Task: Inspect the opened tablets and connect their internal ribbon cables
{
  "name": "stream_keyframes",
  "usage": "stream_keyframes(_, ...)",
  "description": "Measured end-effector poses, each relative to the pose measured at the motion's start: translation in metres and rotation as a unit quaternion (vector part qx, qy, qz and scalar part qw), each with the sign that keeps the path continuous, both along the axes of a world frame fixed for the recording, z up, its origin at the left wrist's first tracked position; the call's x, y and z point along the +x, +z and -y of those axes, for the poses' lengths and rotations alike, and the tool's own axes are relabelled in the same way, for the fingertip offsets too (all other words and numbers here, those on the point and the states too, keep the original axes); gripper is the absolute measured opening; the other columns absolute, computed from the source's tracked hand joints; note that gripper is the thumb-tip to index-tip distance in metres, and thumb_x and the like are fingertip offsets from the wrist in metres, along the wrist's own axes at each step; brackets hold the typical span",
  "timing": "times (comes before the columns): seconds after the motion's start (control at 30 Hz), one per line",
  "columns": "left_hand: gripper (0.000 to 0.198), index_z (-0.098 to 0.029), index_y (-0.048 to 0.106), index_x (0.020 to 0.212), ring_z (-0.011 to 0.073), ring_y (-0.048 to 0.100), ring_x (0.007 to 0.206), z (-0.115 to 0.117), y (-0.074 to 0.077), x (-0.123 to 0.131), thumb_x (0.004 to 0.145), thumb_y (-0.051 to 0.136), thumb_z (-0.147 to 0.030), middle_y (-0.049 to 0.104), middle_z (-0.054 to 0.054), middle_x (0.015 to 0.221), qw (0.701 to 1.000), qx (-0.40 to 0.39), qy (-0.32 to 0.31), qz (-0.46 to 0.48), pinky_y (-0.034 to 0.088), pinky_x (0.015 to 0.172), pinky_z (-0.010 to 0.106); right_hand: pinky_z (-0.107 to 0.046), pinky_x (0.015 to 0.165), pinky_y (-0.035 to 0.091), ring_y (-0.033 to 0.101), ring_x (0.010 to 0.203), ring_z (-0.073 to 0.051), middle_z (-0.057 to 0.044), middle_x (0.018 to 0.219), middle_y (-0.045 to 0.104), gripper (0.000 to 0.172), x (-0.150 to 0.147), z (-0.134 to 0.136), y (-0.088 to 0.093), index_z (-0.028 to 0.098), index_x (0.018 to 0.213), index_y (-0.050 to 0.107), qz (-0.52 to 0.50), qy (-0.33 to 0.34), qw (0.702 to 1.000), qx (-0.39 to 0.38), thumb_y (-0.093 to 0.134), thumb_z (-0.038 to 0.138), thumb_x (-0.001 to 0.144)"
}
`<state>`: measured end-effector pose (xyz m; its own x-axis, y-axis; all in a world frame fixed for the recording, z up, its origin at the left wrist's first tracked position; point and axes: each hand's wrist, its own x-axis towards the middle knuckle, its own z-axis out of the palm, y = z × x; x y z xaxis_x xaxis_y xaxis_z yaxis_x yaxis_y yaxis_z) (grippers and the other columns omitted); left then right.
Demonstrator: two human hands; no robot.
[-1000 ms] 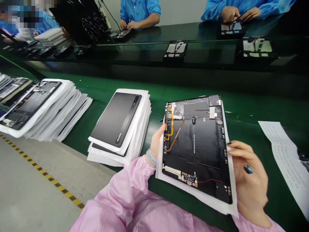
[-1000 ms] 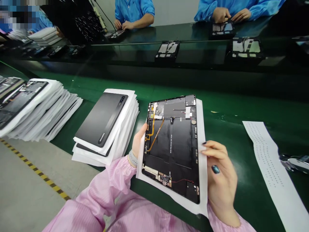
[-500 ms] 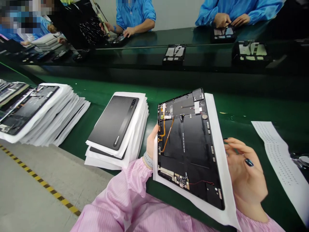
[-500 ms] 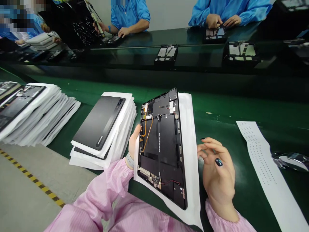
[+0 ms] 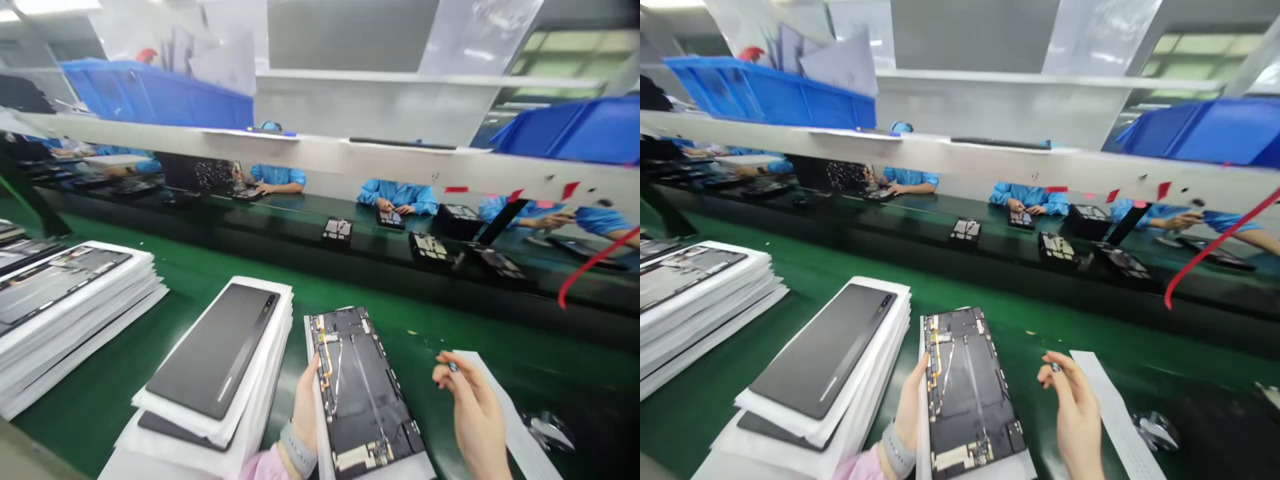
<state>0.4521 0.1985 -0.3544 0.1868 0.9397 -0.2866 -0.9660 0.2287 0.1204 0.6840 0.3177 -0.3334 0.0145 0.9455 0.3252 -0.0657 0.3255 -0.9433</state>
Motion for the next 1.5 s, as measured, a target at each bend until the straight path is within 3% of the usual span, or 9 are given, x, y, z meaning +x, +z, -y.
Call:
stream_keyframes(0.17, 0.061, -0.008, 0.068, 0.126, 0.0397, 0.072, 0.104, 0.002, 0.000, 0.002, 0.089, 0.061, -0.056, 0.077, 0.019, 0.104, 1.000, -0.015, -0.015, -0.001, 0.046, 0.104, 0.055, -0.026, 0.062, 0.049, 0.061, 0.071, -0.016, -0.007, 0.100, 0.068, 0.034, -0.035, -0.052, 0.100, 0.020, 0.109, 0.074, -0.043, 0.014, 0.997, 0.069, 0.080, 0.035, 0.080)
stream_keyframes(0.3, 0.064, -0.007, 0.062, 0.135, 0.0394, 0.071, 0.107, 0.003, 0.000, 0.000, 0.089, 0.063, -0.051, 0.077, 0.018, 0.108, 0.998, -0.064, 0.006, -0.016, 0.045, 0.106, 0.054, -0.022, 0.060, 0.049, 0.060, 0.068, -0.012, -0.005, 0.096, 0.068, 0.036, -0.032, -0.094, 0.170, 0.019, 0.105, 0.072, -0.126, -0.023, 0.988, 0.091, 0.079, 0.035, 0.073)
stream_keyframes(0.43, 0.064, -0.005, 0.057, 0.141, 0.0382, 0.071, 0.109, 0.000, 0.000, -0.002, 0.090, 0.066, -0.042, 0.077, 0.017, 0.109, 0.986, -0.148, 0.043, -0.058, 0.046, 0.107, 0.051, -0.017, 0.054, 0.048, 0.058, 0.062, -0.009, -0.004, 0.092, 0.067, 0.033, -0.010, -0.117, 0.206, 0.017, 0.095, 0.069, -0.161, -0.065, 0.981, 0.091, 0.079, 0.037, 0.071)
stream_keyframes(0.57, 0.065, -0.005, 0.052, 0.145, 0.0384, 0.071, 0.108, 0.000, 0.003, -0.001, 0.089, 0.067, -0.036, 0.076, 0.018, 0.111, 0.984, -0.158, 0.028, -0.077, 0.047, 0.108, 0.052, -0.016, 0.052, 0.048, 0.059, 0.063, -0.009, -0.004, 0.093, 0.068, 0.025, 0.007, -0.126, 0.224, 0.015, 0.100, 0.068, -0.132, -0.097, 0.981, 0.107, 0.076, 0.031, 0.083)
stream_keyframes(0.7, 0.070, -0.005, 0.047, 0.149, 0.0407, 0.070, 0.109, 0.003, 0.001, -0.002, 0.090, 0.065, -0.037, 0.075, 0.019, 0.114, 0.986, -0.145, 0.007, -0.086, 0.046, 0.109, 0.055, -0.018, 0.049, 0.047, 0.059, 0.061, -0.011, -0.002, 0.090, 0.066, 0.010, 0.029, -0.135, 0.211, 0.013, 0.102, 0.064, -0.087, -0.183, 0.974, 0.102, 0.069, 0.020, 0.097)
stream_keyframes(0.93, 0.087, -0.021, 0.024, 0.161, 0.0322, 0.057, 0.131, -0.009, -0.034, -0.005, 0.084, 0.062, -0.009, 0.064, 0.010, 0.138, 0.969, -0.164, 0.103, -0.155, 0.043, 0.115, 0.043, -0.020, 0.055, 0.049, 0.055, 0.064, -0.011, 0.000, 0.092, 0.059, 0.008, 0.095, -0.122, 0.138, 0.013, 0.102, 0.063, -0.020, -0.351, 0.933, 0.074, 0.069, 0.015, 0.098)
stream_keyframes(1.07, 0.088, -0.020, 0.024, 0.161, 0.0327, 0.061, 0.126, -0.011, -0.045, -0.002, 0.083, 0.060, -0.006, 0.068, 0.010, 0.133, 0.974, -0.146, 0.110, -0.137, 0.044, 0.114, 0.044, -0.020, 0.054, 0.051, 0.059, 0.066, -0.012, -0.002, 0.098, 0.063, 0.012, 0.116, -0.130, 0.121, 0.013, 0.110, 0.064, -0.005, -0.283, 0.959, 0.013, 0.069, 0.014, 0.098)
stream_keyframes(1.27, 0.083, -0.024, 0.026, 0.161, 0.0341, 0.068, 0.114, -0.007, -0.034, -0.007, 0.087, 0.063, -0.026, 0.073, 0.007, 0.125, 0.981, -0.155, 0.100, -0.065, 0.051, 0.107, 0.045, -0.022, 0.058, 0.056, 0.064, 0.069, -0.013, -0.003, 0.094, 0.067, 0.008, 0.119, -0.147, 0.117, 0.011, 0.102, 0.067, -0.072, -0.141, 0.985, -0.073, 0.067, 0.019, 0.102)
stream_keyframes(1.5, 0.081, -0.021, 0.029, 0.160, 0.0376, 0.068, 0.113, -0.005, -0.026, -0.007, 0.088, 0.065, -0.030, 0.074, 0.009, 0.122, 0.985, -0.139, 0.087, -0.057, 0.051, 0.107, 0.050, -0.021, 0.055, 0.055, 0.062, 0.066, -0.012, -0.001, 0.090, 0.064, 0.009, 0.121, -0.158, 0.113, 0.012, 0.100, 0.064, -0.171, -0.135, 0.969, -0.119, 0.066, 0.020, 0.102)
